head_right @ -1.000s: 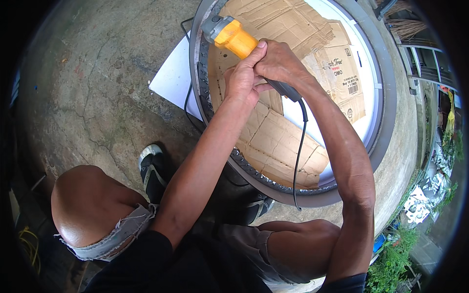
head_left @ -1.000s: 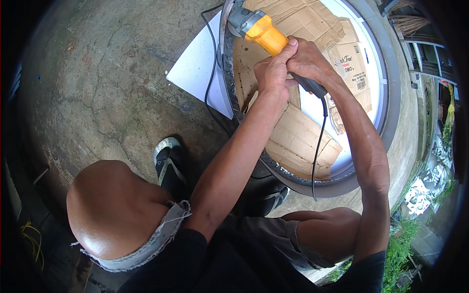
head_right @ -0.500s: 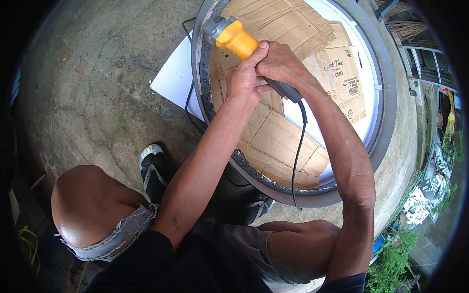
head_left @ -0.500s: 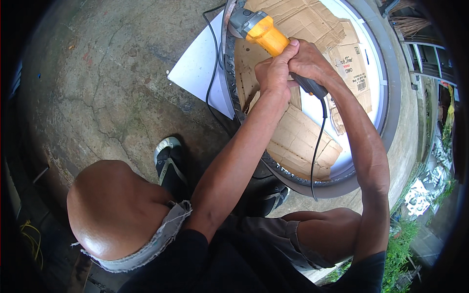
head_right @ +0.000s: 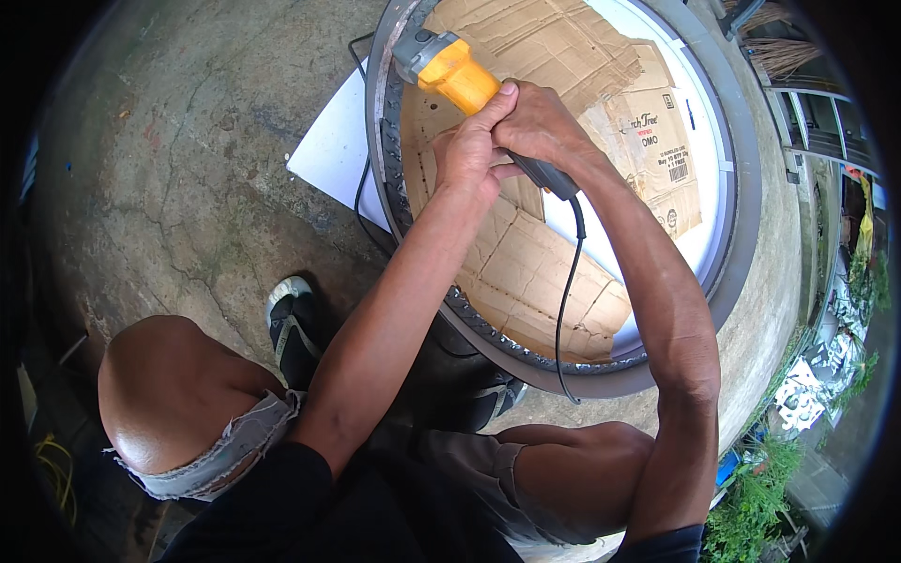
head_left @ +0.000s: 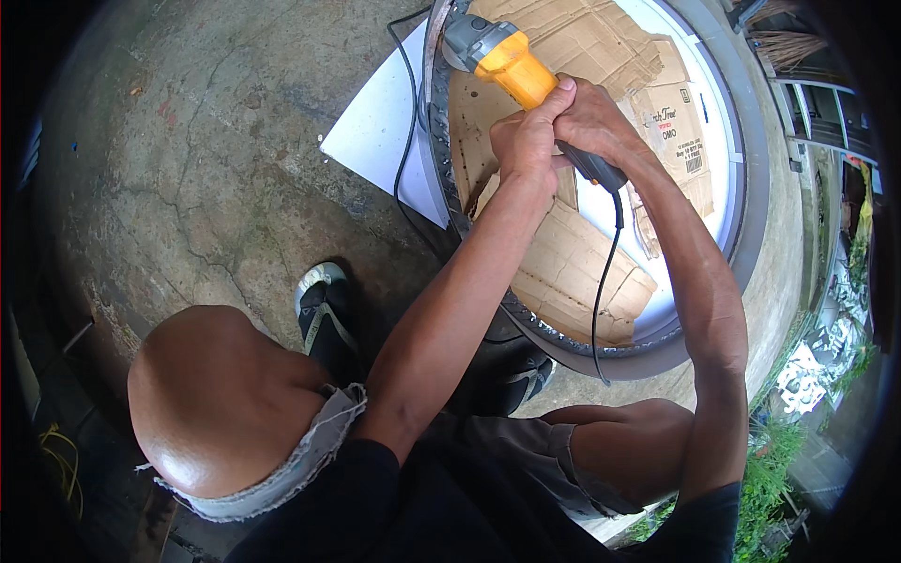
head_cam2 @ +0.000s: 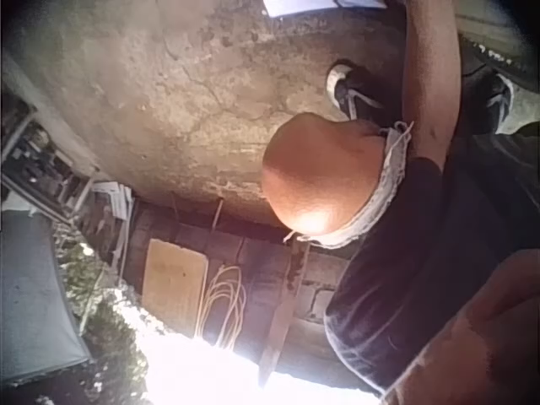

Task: Smoothing or cutting a metal ring using an angle grinder.

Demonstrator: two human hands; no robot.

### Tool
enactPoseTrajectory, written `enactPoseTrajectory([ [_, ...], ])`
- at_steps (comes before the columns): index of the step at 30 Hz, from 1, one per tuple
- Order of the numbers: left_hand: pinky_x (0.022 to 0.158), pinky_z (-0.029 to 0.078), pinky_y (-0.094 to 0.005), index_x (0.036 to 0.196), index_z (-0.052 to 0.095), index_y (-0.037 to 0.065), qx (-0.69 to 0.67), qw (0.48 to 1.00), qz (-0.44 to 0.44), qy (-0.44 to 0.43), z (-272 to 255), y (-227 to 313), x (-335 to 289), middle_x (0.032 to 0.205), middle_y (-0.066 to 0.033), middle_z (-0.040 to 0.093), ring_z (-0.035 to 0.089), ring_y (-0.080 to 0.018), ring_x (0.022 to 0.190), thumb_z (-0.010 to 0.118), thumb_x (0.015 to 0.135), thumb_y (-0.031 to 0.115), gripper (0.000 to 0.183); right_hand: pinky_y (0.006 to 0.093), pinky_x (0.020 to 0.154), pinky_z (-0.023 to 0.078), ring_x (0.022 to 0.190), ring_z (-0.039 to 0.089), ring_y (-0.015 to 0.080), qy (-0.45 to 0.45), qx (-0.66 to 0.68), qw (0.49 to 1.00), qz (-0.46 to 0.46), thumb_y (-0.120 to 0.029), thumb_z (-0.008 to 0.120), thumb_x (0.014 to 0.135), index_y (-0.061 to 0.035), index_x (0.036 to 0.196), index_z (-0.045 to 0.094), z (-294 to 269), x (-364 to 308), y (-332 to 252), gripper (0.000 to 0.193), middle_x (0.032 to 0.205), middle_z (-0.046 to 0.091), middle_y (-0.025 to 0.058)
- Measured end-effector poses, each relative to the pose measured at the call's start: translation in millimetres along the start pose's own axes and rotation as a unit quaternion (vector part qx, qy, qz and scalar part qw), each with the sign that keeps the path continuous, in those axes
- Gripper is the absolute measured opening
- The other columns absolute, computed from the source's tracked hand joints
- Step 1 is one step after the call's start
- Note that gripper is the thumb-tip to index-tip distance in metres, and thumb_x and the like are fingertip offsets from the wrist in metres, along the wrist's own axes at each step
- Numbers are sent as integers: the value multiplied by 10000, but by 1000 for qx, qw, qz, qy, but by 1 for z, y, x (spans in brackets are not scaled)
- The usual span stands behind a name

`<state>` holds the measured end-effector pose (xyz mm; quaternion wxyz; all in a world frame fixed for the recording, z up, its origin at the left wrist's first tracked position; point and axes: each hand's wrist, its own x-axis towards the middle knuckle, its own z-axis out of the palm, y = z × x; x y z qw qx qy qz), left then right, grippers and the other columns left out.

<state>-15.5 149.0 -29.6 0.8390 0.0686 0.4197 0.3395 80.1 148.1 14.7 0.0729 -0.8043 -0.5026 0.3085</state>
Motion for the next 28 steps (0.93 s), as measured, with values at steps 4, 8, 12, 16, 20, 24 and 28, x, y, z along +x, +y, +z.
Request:
enactPoseTrajectory([
  [4, 683, 571, -491, 1025, 658, -50, -2, 1000, -5, 0, 0, 1, 0, 986, -159, 667, 665, -265, 866, 860, 744, 266, 468, 418, 743, 547, 857, 701, 336, -8, -20, 1000, -19, -158, 607, 760, 29, 1045, 616, -2, -1, 0, 340, 914, 693, 239],
  [8, 711, 561, -518, 1039, 660, -35, 1, 1000, -15, -7, 0, 4, 1, 991, -148, 670, 661, -271, 884, 861, 743, 266, 468, 422, 740, 546, 850, 702, 338, -13, -8, 1000, -15, -153, 605, 758, 29, 1042, 616, -5, -1, -3, 337, 912, 694, 239],
  [12, 709, 562, -520, 1044, 658, -37, 7, 1000, -11, 4, -1, 0, 2, 986, -148, 671, 662, -269, 889, 862, 741, 271, 478, 420, 740, 546, 846, 701, 340, -16, -1, 999, -30, -142, 612, 747, 33, 1038, 617, -4, -1, 2, 339, 909, 694, 239],
  [16, 703, 565, -517, 1048, 658, -39, 10, 1000, -9, 0, 0, 0, -1, 985, -151, 670, 664, -269, 893, 863, 737, 281, 491, 410, 737, 545, 835, 700, 337, 3, 0, 1000, 0, -130, 612, 740, 37, 1035, 620, -1, 0, 3, 338, 907, 693, 240],
  [20, 703, 570, -513, 1058, 655, -43, 16, 1000, -15, 7, 0, 1, -2, 993, -157, 668, 665, -270, 897, 860, 742, 287, 500, 415, 748, 529, 856, 687, 339, -16, -4, 999, -29, -135, 622, 744, 31, 1036, 604, -2, -1, 4, 337, 916, 687, 236],
  [24, 713, 573, -523, 1075, 648, -46, 27, 999, -19, -21, -1, 1, 0, 1020, -165, 662, 663, -278, 915, 849, 758, 297, 509, 423, 759, 516, 881, 678, 347, -15, 6, 1000, -16, -152, 643, 742, 18, 1033, 584, -3, -2, 9, 343, 924, 680, 239],
  [28, 709, 579, -523, 1105, 632, -55, 20, 999, -9, -23, 1, -10, -4, 1055, -170, 658, 662, -280, 936, 831, 776, 316, 534, 420, 778, 524, 905, 684, 349, -33, -22, 999, -13, -157, 646, 749, 14, 1061, 593, -8, -7, 11, 359, 940, 683, 252],
])
